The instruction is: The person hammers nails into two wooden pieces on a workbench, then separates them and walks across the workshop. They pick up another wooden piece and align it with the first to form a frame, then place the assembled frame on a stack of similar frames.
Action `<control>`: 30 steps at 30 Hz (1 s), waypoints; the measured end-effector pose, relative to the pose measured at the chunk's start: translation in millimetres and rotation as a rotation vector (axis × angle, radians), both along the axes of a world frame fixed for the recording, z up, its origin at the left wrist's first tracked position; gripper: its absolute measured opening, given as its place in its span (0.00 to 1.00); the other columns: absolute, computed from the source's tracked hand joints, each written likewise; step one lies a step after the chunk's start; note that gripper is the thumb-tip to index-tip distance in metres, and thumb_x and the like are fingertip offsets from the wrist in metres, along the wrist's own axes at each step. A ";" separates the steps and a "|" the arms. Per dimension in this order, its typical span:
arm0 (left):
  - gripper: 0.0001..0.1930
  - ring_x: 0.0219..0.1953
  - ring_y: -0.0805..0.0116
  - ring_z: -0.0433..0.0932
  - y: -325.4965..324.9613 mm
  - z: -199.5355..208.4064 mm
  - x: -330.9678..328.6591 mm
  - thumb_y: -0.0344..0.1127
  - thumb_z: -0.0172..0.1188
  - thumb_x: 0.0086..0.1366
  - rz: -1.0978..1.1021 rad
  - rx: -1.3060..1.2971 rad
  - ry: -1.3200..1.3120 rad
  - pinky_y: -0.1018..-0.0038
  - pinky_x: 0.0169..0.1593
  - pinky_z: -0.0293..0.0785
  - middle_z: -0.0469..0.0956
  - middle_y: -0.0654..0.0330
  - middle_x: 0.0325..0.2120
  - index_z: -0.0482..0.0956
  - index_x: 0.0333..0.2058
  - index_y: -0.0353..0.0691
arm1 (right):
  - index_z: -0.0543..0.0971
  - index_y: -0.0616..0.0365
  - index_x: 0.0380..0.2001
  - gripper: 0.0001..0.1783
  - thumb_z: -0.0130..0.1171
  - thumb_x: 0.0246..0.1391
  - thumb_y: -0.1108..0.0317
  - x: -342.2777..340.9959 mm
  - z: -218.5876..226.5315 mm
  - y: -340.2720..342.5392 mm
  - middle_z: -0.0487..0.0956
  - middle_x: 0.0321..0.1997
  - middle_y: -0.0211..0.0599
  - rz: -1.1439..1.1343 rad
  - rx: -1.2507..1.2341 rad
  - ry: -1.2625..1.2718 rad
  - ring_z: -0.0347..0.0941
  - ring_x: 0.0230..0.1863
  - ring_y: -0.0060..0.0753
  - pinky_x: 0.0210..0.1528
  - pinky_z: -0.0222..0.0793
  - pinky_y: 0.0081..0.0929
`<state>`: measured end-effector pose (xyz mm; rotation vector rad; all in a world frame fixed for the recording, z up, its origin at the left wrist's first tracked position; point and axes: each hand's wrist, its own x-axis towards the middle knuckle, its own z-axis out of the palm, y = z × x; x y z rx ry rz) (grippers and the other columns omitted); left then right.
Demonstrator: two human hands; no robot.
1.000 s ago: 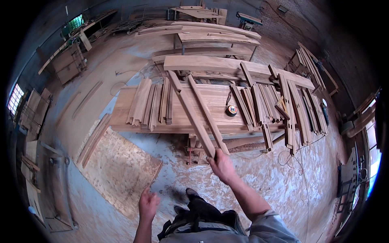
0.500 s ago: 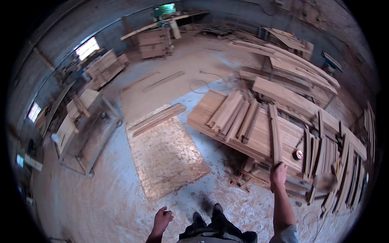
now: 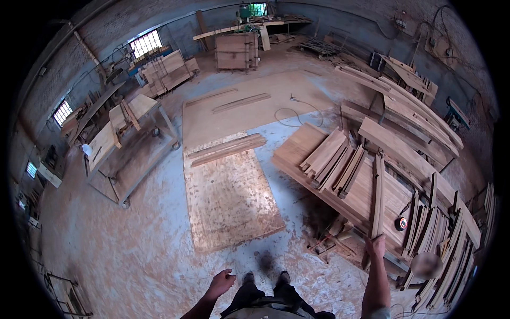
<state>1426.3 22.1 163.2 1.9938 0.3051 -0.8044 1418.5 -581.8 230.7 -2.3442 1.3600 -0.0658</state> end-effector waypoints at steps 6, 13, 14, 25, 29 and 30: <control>0.33 0.52 0.51 0.78 86.5 -81.1 -20.1 0.52 0.58 0.58 -0.170 0.262 0.115 0.64 0.57 0.71 0.80 0.45 0.46 0.73 0.56 0.33 | 0.65 0.65 0.46 0.35 0.67 0.43 0.53 -63.4 11.7 86.7 0.76 0.44 0.62 -0.037 0.036 -0.028 0.75 0.48 0.61 0.49 0.70 0.49; 0.33 0.54 0.48 0.76 152.9 -111.8 3.5 0.54 0.58 0.57 -0.472 0.394 0.082 0.62 0.59 0.70 0.78 0.44 0.49 0.75 0.54 0.36 | 0.67 0.67 0.47 0.31 0.66 0.46 0.57 -154.4 15.8 197.6 0.76 0.40 0.59 -0.213 0.176 -0.112 0.75 0.43 0.56 0.47 0.70 0.45; 0.32 0.53 0.47 0.76 153.1 -113.9 11.7 0.53 0.59 0.57 -0.431 0.334 0.129 0.62 0.58 0.71 0.79 0.44 0.48 0.75 0.54 0.37 | 0.67 0.67 0.46 0.30 0.66 0.47 0.58 -162.5 18.7 215.3 0.76 0.39 0.57 -0.245 0.139 -0.097 0.75 0.43 0.53 0.47 0.70 0.44; 0.22 0.38 0.57 0.83 78.1 -71.0 136.5 0.40 0.63 0.59 -0.548 0.021 -0.342 0.65 0.44 0.77 0.83 0.49 0.35 0.76 0.49 0.33 | 0.69 0.65 0.43 0.32 0.69 0.46 0.52 -138.9 49.5 287.2 0.78 0.38 0.59 -0.307 0.144 -0.200 0.77 0.41 0.59 0.43 0.71 0.47; 0.24 0.34 0.61 0.83 49.8 -34.8 132.5 0.43 0.63 0.60 -0.531 -0.077 -0.163 0.66 0.39 0.78 0.83 0.52 0.33 0.74 0.52 0.36 | 0.70 0.64 0.41 0.26 0.68 0.47 0.59 -135.5 26.1 257.1 0.78 0.35 0.54 -0.294 0.060 -0.339 0.76 0.36 0.52 0.40 0.71 0.45; 0.25 0.36 0.59 0.83 58.3 -55.6 129.9 0.43 0.63 0.61 -0.570 -0.040 -0.237 0.65 0.40 0.78 0.83 0.52 0.34 0.73 0.54 0.37 | 0.70 0.65 0.41 0.24 0.68 0.48 0.60 -125.6 23.6 244.0 0.78 0.36 0.54 -0.292 0.067 -0.256 0.77 0.37 0.51 0.41 0.71 0.44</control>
